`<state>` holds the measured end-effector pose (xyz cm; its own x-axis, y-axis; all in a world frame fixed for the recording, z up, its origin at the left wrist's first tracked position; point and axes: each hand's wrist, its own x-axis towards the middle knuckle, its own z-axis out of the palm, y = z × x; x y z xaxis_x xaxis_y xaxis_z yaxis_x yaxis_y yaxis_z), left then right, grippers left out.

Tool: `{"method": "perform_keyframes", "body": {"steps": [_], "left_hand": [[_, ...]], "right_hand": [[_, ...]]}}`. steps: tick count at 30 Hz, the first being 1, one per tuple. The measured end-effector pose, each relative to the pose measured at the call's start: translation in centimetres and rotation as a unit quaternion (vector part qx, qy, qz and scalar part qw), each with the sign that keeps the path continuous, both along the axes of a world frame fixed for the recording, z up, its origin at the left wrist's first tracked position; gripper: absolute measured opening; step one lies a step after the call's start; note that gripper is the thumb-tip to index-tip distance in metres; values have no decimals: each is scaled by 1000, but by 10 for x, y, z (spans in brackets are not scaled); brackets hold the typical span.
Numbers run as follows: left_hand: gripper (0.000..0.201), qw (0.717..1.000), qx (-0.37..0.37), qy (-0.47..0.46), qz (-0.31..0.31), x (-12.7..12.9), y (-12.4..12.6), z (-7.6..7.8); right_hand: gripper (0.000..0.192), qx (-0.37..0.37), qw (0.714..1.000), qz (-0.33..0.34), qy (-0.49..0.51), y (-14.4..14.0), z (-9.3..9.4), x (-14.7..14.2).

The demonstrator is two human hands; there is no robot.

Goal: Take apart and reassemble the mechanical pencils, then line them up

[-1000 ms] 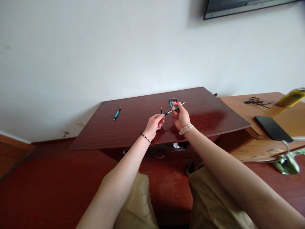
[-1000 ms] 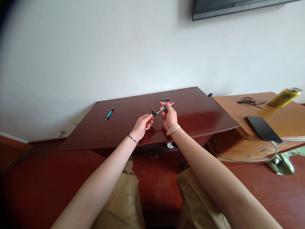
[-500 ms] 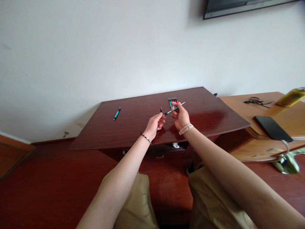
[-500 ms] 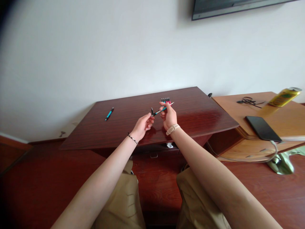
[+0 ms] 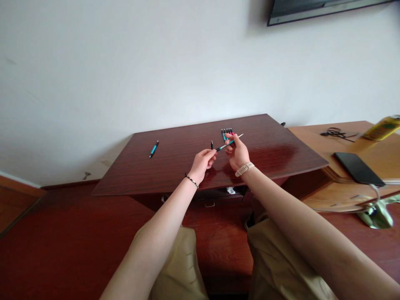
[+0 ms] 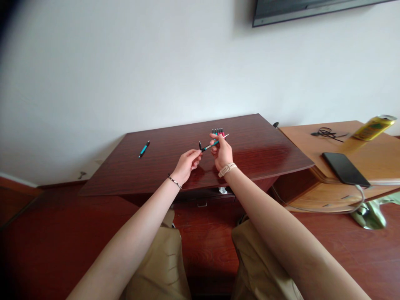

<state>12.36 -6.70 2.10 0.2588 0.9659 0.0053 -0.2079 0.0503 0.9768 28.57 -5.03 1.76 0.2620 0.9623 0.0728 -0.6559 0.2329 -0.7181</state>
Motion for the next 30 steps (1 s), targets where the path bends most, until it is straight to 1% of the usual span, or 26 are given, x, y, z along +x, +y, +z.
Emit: {"method": "perform_keyframes", "body": {"steps": [4, 7, 9, 13, 15, 21, 27, 30], "left_hand": [[28, 1000, 16, 6, 26, 1, 0, 0], [29, 999, 19, -4, 29, 1, -1, 1], [31, 1000, 4, -18, 22, 1, -1, 2], [38, 998, -56, -41, -2, 0, -1, 1], [39, 997, -65, -39, -12, 0, 0, 0], [36, 999, -34, -15, -30, 0, -2, -1], [32, 1000, -23, -1, -17, 0, -3, 3], [29, 1000, -15, -1, -7, 1, -3, 4]], "right_hand": [[30, 2, 1000, 1, -4, -1, 1, -1], [30, 2, 1000, -1, -5, -2, 2, -1], [29, 2, 1000, 0, -2, -1, 1, 0], [29, 5, 1000, 3, 3, 1, -2, 1], [30, 8, 1000, 5, 7, 2, -3, 1], [32, 10, 1000, 4, 7, -1, 0, 0], [33, -12, 1000, -5, -24, -2, 3, 0], [33, -8, 1000, -2, -21, -1, 3, 0]]}}
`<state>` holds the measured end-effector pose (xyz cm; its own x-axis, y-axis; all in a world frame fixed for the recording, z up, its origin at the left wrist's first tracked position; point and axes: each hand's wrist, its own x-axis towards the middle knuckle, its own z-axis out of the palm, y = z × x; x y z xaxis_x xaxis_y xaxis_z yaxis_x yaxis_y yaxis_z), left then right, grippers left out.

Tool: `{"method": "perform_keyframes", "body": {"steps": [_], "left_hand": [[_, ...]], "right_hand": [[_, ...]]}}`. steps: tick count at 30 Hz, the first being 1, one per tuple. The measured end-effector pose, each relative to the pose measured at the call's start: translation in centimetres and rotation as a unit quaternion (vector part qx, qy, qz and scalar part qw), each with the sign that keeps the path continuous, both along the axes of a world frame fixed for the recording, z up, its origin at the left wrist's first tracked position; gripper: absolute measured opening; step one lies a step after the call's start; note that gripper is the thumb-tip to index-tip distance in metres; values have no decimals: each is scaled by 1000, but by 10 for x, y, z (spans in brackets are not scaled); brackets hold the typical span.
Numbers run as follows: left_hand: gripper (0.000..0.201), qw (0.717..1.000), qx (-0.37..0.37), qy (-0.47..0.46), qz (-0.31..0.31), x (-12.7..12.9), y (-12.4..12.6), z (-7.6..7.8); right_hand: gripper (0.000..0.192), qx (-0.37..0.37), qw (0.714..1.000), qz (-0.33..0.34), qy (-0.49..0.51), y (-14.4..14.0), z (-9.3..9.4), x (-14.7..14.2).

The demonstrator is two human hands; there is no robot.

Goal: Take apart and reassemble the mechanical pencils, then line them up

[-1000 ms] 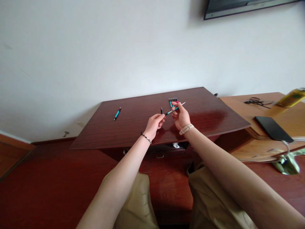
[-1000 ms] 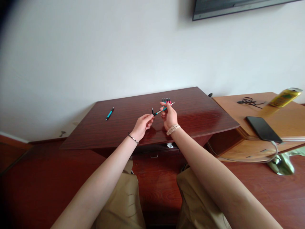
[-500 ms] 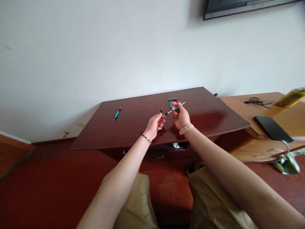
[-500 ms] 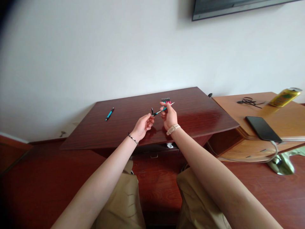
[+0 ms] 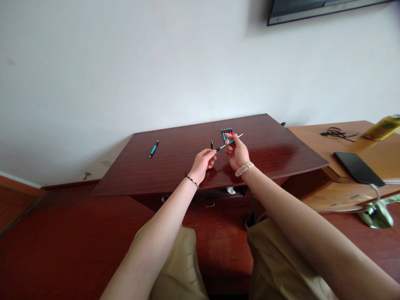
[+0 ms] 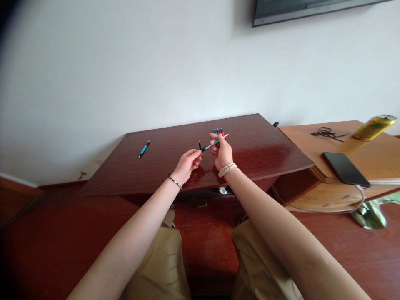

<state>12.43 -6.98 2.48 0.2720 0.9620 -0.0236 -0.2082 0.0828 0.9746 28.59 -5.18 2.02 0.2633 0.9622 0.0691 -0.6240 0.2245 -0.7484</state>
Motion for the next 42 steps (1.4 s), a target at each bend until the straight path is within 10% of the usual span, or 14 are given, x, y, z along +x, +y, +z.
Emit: {"method": "perform_keyframes", "body": {"steps": [42], "left_hand": [[30, 997, 60, 45, 9, 0, 3, -5]], "right_hand": [[36, 2, 1000, -22, -13, -5, 5, -4]]}}
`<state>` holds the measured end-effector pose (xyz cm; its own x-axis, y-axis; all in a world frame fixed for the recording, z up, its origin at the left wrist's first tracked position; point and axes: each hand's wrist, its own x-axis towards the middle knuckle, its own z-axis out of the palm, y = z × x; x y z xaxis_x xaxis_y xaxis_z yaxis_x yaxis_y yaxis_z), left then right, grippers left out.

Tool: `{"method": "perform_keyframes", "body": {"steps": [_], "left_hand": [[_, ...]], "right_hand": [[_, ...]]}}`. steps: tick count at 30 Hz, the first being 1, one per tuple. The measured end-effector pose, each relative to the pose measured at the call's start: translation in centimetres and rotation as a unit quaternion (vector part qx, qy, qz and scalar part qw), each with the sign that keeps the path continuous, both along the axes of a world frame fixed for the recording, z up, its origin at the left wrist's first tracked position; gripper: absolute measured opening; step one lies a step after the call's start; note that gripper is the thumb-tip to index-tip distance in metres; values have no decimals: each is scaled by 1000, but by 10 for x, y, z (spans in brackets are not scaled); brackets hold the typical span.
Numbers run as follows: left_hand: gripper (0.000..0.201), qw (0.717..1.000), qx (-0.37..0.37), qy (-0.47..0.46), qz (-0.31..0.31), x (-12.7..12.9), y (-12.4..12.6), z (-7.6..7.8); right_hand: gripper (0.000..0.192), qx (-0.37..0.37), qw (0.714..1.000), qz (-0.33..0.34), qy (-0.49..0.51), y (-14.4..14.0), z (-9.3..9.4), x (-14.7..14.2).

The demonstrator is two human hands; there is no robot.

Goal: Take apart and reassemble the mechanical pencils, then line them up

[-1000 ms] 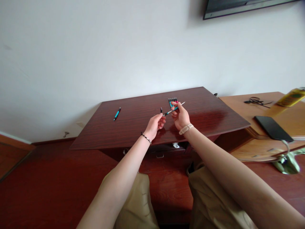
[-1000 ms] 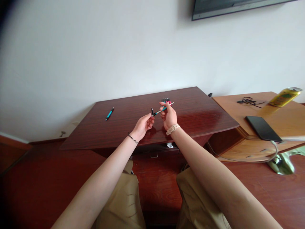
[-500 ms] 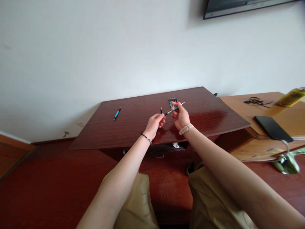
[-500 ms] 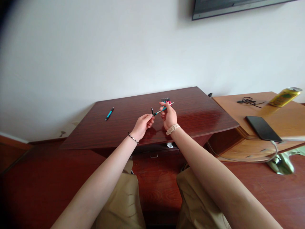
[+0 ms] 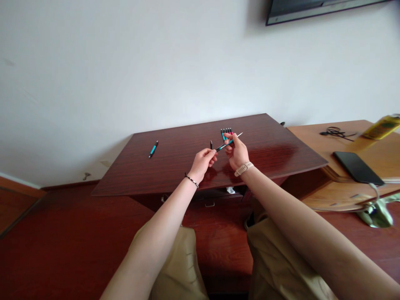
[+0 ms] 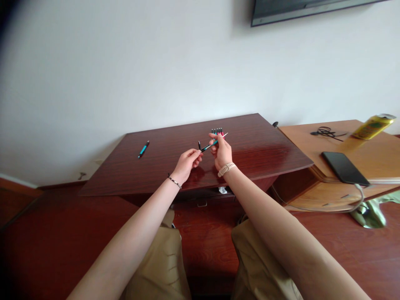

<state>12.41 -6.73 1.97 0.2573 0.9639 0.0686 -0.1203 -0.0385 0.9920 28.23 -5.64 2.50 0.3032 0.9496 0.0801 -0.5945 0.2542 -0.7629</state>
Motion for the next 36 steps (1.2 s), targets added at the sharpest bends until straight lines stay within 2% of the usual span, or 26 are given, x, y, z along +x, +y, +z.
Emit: {"method": "perform_keyframes", "body": {"steps": [8, 17, 36], "left_hand": [[34, 1000, -27, -13, -9, -1, 0, -2], [25, 999, -13, -26, -35, -2, -1, -2], [27, 1000, -6, -13, -22, -3, 0, -3]], "right_hand": [[35, 18, 1000, 18, 8, 1, -1, 3], [27, 8, 999, 12, 31, 5, 2, 10], [34, 4, 1000, 17, 1, 6, -4, 8]]}}
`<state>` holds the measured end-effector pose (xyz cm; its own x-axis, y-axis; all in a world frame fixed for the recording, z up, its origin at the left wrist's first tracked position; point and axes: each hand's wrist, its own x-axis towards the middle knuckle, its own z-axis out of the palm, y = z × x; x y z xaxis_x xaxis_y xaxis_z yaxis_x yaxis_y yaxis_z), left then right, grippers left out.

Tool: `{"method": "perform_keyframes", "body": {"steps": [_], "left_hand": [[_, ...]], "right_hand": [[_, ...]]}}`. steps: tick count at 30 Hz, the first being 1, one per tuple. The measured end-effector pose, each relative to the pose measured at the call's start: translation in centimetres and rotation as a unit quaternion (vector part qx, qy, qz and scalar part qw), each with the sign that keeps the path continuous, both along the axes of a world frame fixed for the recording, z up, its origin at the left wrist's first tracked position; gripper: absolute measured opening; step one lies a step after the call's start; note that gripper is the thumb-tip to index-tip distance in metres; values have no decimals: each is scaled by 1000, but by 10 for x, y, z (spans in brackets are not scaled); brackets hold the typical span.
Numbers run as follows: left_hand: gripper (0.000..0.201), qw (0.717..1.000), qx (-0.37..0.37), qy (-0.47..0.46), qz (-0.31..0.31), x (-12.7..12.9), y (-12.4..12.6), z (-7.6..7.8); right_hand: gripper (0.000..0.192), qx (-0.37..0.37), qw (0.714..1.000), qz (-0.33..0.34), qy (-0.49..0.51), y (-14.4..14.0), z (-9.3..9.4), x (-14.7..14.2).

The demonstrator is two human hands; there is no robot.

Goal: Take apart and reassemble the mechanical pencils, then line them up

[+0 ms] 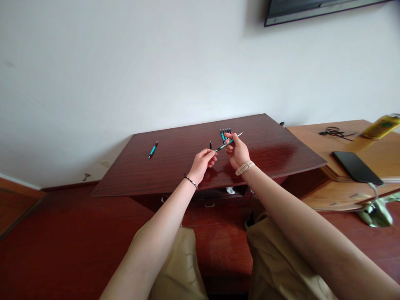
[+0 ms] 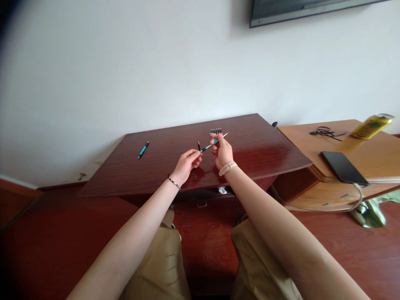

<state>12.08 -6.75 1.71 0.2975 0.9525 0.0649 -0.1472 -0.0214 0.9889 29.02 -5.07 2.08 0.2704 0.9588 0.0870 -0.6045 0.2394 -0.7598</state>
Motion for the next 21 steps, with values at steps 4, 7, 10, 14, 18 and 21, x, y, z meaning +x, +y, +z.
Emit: {"method": "perform_keyframes", "body": {"steps": [4, 7, 10, 14, 18, 21], "left_hand": [[24, 999, -1, 3, 38, -5, 4, 3], [21, 996, -7, -2, 85, -10, 11, 4], [19, 992, -10, -12, 128, -19, 19, 6], [15, 985, -4, -17, 169, -32, 30, 7], [13, 976, 21, 29, 217, -42, 41, 1], [9, 961, 84, 108, 240, -47, 49, -6]], "right_hand": [[41, 14, 999, -7, -47, -1, 0, -1], [50, 27, 993, -24, -117, -3, 1, -2], [57, 36, 978, -38, -200, -6, 3, -3], [63, 59, 940, -28, -334, -11, 4, -4], [67, 85, 892, -13, -444, -18, 5, -8], [67, 92, 859, -10, -503, -23, 5, -11]]}}
